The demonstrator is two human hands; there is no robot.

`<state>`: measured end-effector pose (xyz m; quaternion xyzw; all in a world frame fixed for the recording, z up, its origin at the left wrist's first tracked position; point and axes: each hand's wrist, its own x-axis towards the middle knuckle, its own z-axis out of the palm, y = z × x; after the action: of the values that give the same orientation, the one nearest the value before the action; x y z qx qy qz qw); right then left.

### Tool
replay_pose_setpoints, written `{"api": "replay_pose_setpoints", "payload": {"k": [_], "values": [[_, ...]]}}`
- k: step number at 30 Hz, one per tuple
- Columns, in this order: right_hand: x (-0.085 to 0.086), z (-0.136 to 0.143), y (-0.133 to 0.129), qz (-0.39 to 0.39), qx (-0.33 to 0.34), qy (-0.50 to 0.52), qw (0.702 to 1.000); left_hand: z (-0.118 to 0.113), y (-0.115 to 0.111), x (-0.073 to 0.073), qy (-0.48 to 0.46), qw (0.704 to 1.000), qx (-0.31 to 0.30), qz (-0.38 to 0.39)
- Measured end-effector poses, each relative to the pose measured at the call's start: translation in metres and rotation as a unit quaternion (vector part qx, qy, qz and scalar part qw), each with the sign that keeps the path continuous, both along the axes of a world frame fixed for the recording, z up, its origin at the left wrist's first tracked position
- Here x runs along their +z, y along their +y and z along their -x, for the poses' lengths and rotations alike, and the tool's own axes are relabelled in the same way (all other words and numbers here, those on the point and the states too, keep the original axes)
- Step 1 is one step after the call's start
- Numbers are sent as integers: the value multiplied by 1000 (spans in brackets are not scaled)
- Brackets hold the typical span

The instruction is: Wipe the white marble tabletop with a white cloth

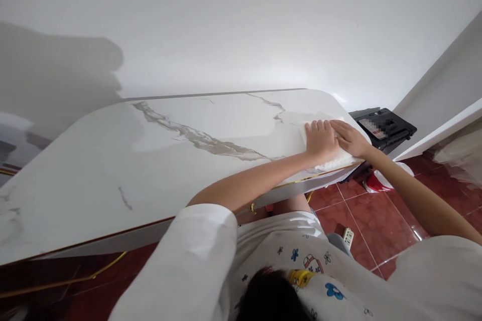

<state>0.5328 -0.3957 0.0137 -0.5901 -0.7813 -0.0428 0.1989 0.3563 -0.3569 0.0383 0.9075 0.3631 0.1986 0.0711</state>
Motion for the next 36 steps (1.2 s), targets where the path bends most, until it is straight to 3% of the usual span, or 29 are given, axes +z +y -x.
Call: {"api": "replay_pose_setpoints", "payload": {"k": [5, 9, 13, 21, 28, 36], "values": [[-2, -41, -1, 8, -20, 3, 1000, -33, 0, 2, -22, 999, -24, 17], [0, -53, 12, 6, -32, 10, 999, -46, 15, 1, -38, 999, -29, 26], [2, -57, 44, 6, -32, 23, 999, -56, 46, -2, -44, 998, -21, 33], [5, -70, 133, -12, -60, 44, 997, -78, 126, -2, -40, 998, 7, 44], [7, -68, 196, -13, -65, 31, 997, -84, 187, -4, -33, 998, 30, 33], [5, -79, 234, -7, -50, 18, 999, -94, 223, -3, -14, 999, 42, 20]]}}
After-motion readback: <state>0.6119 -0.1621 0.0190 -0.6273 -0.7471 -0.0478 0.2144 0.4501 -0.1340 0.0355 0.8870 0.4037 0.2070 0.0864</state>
